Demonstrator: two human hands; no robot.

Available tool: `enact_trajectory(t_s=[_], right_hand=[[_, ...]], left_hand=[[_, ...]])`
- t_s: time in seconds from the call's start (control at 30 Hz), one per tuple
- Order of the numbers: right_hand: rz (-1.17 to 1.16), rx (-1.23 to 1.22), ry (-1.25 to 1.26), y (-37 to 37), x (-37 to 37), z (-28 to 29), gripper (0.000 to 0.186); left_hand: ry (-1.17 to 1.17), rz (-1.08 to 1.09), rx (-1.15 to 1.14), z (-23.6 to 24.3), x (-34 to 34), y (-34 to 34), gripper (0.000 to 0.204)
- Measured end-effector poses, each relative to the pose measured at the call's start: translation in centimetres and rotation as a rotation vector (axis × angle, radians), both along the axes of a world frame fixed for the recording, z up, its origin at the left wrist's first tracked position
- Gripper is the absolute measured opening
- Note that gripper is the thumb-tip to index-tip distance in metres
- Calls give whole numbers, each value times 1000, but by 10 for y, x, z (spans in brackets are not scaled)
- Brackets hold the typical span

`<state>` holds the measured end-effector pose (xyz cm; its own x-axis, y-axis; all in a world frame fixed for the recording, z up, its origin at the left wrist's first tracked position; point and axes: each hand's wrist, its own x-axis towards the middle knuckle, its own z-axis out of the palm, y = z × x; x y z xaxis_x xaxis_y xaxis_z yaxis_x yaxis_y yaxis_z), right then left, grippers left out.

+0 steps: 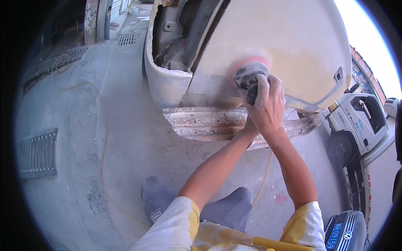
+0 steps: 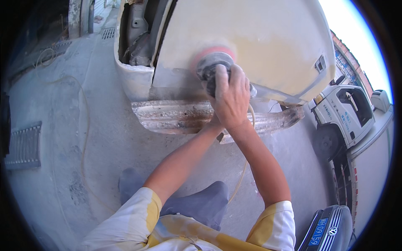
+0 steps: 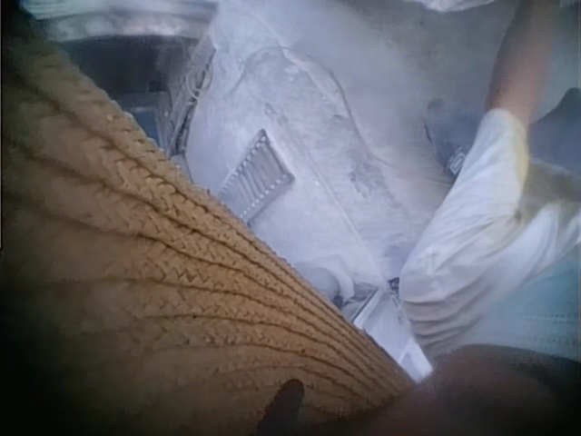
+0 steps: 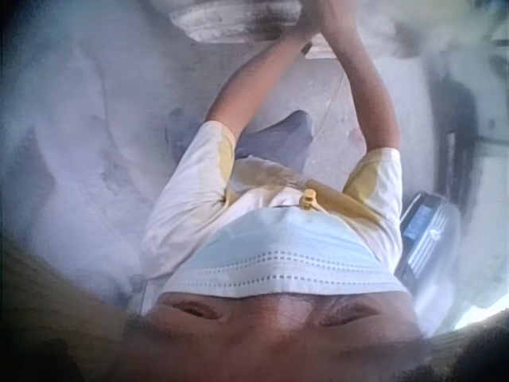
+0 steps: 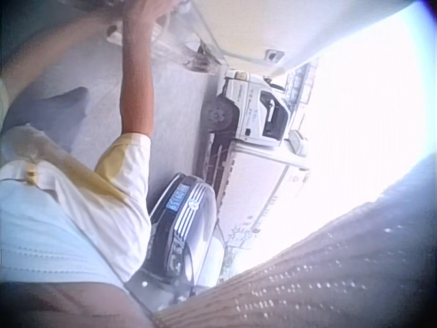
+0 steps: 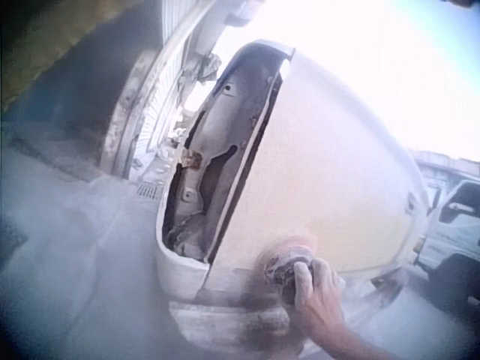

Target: The person uses a pneumatic orbital sander to smooth the surface of a detached car door resting on a wooden support. They move the sander across the door panel, then briefly change the sanding disc before continuing to sand the door edges and lower sections.

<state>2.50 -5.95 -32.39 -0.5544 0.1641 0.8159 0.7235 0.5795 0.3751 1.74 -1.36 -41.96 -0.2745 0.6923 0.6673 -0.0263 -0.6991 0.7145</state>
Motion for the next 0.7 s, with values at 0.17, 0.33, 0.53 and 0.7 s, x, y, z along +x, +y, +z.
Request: enact_trajectory(t_s=[0.17, 0.33, 0.53, 0.7], right_hand=[[205, -210, -251, -11, 3, 32, 71], [131, -223, -355, -9, 13, 57, 72], [74, -176, -471, -5, 14, 32, 70], [118, -221, -364, -15, -1, 30, 69]], left_hand=[[23, 35, 30, 10, -13, 4, 43], [5, -3, 25, 20, -16, 5, 41], [28, -38, -31, 7, -39, -33, 40], [-205, -77, 33, -20, -66, -56, 12]])
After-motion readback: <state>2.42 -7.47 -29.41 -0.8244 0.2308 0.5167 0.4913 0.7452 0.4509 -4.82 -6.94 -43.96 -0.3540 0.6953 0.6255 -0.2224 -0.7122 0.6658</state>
